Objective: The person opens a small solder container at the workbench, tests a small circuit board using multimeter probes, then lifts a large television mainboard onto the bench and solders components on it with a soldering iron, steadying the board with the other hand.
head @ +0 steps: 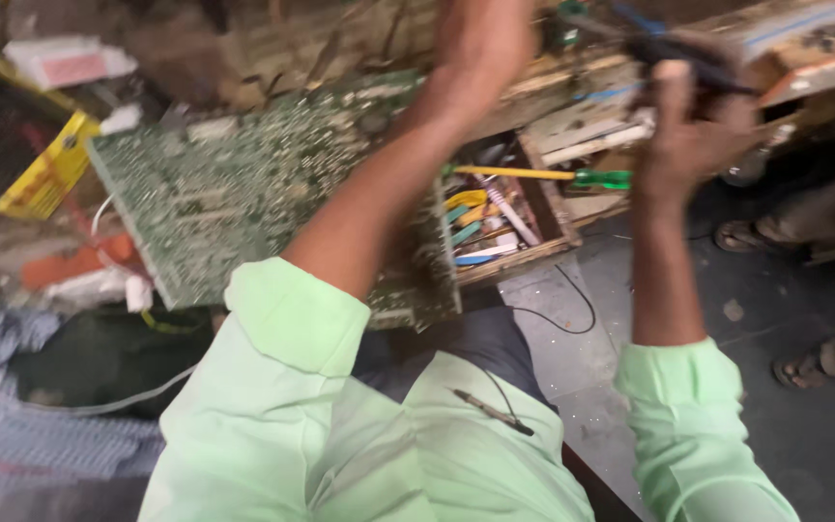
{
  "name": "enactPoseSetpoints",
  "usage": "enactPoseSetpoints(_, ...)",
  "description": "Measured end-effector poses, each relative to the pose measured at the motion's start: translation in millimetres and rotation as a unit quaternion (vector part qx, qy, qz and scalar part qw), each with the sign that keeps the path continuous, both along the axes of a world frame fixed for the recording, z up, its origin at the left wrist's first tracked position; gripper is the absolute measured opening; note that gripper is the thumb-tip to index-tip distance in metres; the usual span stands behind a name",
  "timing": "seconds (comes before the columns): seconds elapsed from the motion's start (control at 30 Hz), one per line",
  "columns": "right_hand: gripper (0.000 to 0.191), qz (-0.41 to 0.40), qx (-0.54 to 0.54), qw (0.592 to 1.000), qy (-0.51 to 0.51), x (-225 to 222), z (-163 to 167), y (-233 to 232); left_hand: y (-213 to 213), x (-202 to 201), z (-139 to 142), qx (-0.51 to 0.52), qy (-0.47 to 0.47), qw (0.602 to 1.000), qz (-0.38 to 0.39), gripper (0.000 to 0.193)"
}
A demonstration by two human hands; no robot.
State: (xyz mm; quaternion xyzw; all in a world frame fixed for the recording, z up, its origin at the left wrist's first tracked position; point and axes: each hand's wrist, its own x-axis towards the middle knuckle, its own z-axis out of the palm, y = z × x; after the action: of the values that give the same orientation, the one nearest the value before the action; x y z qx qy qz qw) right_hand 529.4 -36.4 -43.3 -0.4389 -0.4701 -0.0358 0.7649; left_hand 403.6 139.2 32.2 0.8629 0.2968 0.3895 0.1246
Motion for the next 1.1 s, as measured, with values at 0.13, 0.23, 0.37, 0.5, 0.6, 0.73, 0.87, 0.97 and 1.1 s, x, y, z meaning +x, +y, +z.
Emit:
enactPoseSetpoints(0.13,0.027,0.01,0.021,0.999,0.036,2,-14,-48,-64,-70,29,0.073,-0.1,0.991,-0.058,0.017)
enactPoseSetpoints(0.23,0.034,0.041,-0.006,0.995,0.091,-18,-18,-99,-118,-153,29,0.118,-0.2,0.971,-0.055,0.016)
enactPoseSetpoints(0.37,0.034,0.055,-0.056,0.997,0.005,-72,-15,-145,-172,-237,6,-0.088,-0.151,0.985,0.008,0.006)
enactPoseSetpoints(0.5,0.039,0.026,-0.068,0.987,-0.145,-129,-1,-157,-202,-266,-20,-0.104,-0.201,0.972,0.066,0.009)
enactPoseSetpoints(0.6,0.035,0.062,-0.116,0.98,-0.148,-156,13,-163,-210,-273,-34,-0.05,-0.183,0.978,0.088,0.009)
enactPoseSetpoints(0.73,0.03,0.062,-0.16,0.966,-0.195,-171,23,-164,-211,-278,-47,-0.126,-0.213,0.965,0.086,0.008)
enactPoseSetpoints(0.87,0.029,0.062,-0.146,0.965,-0.208,-174,20,-159,-208,-281,-53,-0.123,-0.211,0.966,0.086,0.007)
enactPoseSetpoints(0.97,0.028,0.06,-0.156,0.962,-0.217,-177,18,-156,-207,-282,-53,-0.135,-0.21,0.964,0.089,0.006)
enactPoseSetpoints(1.1,0.028,0.069,-0.169,0.957,-0.226,-181,17,-155,-207,-284,-53,-0.162,-0.228,0.956,0.087,0.004)
